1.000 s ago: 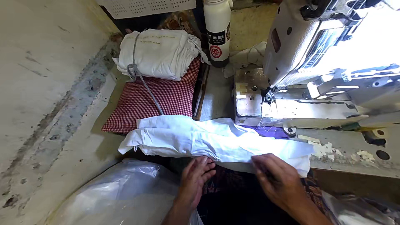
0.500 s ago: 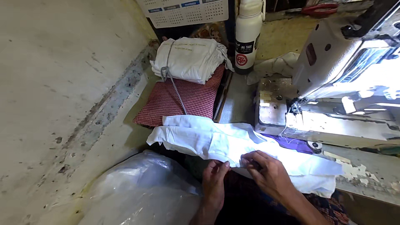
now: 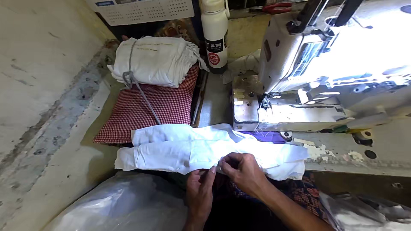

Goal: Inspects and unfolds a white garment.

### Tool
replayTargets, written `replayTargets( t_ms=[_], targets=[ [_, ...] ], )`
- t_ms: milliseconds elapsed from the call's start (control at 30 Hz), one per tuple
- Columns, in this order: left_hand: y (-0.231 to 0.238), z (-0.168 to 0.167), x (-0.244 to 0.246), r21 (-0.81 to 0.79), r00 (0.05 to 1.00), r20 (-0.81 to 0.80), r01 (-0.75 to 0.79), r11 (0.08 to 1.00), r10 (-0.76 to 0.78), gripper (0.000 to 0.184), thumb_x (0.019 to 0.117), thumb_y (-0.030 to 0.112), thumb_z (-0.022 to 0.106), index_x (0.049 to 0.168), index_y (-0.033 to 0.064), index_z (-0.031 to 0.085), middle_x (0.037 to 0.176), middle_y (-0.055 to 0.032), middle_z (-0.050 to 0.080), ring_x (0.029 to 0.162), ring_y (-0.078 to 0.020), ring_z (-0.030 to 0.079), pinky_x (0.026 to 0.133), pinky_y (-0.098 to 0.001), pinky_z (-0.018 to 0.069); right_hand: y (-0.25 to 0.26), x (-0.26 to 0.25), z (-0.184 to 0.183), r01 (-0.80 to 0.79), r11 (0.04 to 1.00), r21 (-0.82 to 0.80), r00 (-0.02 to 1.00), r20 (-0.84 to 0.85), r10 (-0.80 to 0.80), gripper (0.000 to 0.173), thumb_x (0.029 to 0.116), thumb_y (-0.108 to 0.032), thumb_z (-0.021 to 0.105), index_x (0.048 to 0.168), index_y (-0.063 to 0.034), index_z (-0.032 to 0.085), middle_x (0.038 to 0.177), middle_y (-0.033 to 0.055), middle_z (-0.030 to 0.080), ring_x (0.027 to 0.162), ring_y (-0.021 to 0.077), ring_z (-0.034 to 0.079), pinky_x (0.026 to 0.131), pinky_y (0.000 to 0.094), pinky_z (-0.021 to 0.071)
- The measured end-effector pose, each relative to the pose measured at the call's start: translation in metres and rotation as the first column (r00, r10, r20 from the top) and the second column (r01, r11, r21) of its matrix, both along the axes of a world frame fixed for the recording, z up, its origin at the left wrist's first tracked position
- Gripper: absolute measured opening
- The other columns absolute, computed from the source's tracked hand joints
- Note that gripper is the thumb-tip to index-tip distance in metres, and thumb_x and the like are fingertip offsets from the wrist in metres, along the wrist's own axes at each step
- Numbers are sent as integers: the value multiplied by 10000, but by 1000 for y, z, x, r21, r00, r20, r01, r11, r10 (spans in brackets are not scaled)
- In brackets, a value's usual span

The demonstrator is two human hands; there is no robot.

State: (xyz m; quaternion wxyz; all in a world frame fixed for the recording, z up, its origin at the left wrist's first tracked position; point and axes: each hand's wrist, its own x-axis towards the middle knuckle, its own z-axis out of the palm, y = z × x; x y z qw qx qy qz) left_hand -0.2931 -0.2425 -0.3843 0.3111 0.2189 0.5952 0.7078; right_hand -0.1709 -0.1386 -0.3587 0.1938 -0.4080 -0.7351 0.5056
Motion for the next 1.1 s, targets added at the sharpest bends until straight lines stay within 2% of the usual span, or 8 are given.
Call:
replayTargets(
  t_ms=[167, 267, 367, 667, 800, 933, 1033, 1100],
  targets=[
    [-2, -1, -5, -25, 999, -17, 34, 999, -34, 118, 899, 1, 647, 1002, 23, 593, 807, -22, 714, 763, -92, 702, 750, -266, 594, 4, 0, -1, 0, 997, -71, 1000, -30, -2, 224, 962, -293, 603, 884, -159, 764, 706, -71, 678, 579, 23, 602, 550, 256, 512],
    [-1, 2, -9, 15, 991, 127, 47, 999, -48, 120, 919, 19, 596, 1035, 17, 563, 912, -66, 693, 865, -159, 705, 863, -365, 601, 5, 3, -6, 49, 996, -71, 992, -109, -57, 196, 953, -265, 615, 889, -157, 766, 725, -73, 702, 579, 19, 616, 548, 246, 527],
    [2, 5, -10, 26, 981, 187, 42, 999, -46, 145, 926, 19, 568, 1066, 12, 529, 952, -84, 688, 894, -180, 713, 876, -391, 610, 7, 10, -3, 85, 992, -96, 979, -179, -101, 179, 952, -241, 629, 894, -147, 770, 737, -61, 714, 576, 24, 626, 540, 234, 537],
    [4, 3, 0, 24, 985, -150, 93, 995, -88, 65, 903, 1, 632, 953, 37, 652, 790, -11, 736, 750, -80, 716, 736, -250, 598, 5, 6, 5, 56, 995, -78, 992, -109, -64, 180, 927, -263, 655, 895, -132, 773, 694, -49, 672, 586, 28, 611, 563, 256, 527],
    [5, 5, -1, 69, 988, 118, 88, 994, -96, 108, 922, 14, 581, 1029, 28, 579, 938, -62, 710, 879, -157, 716, 860, -365, 611, 5, 5, -2, 86, 970, -228, 965, -225, -139, 162, 934, -214, 661, 900, -117, 787, 737, -42, 729, 566, 34, 626, 545, 249, 531],
    [14, 15, -2, 72, 892, 448, 30, 997, -59, 123, 964, 53, 493, 1083, 22, 502, 960, -136, 688, 884, -244, 720, 851, -451, 612, 0, 8, -2, 142, 910, -388, 872, -387, -301, 116, 937, -93, 680, 896, -42, 776, 759, 26, 748, 530, 62, 617, 493, 224, 511],
    [15, 16, -11, 75, 904, 424, 17, 997, -47, 150, 987, 75, 462, 1113, 21, 523, 958, -126, 705, 891, -234, 728, 863, -440, 612, 0, 27, 1, 157, 893, -422, 809, -463, -362, 109, 948, -48, 659, 925, 0, 755, 789, 64, 754, 541, 72, 622, 493, 218, 511],
    [12, 14, -17, 94, 947, 316, 29, 995, -58, 150, 985, 69, 482, 1123, 36, 531, 960, -80, 707, 886, -196, 726, 853, -409, 618, 5, 55, 5, 209, 932, -298, 816, -472, -334, 104, 953, -65, 668, 945, -9, 755, 785, 43, 749, 548, 57, 621, 501, 212, 522]
  ],
)
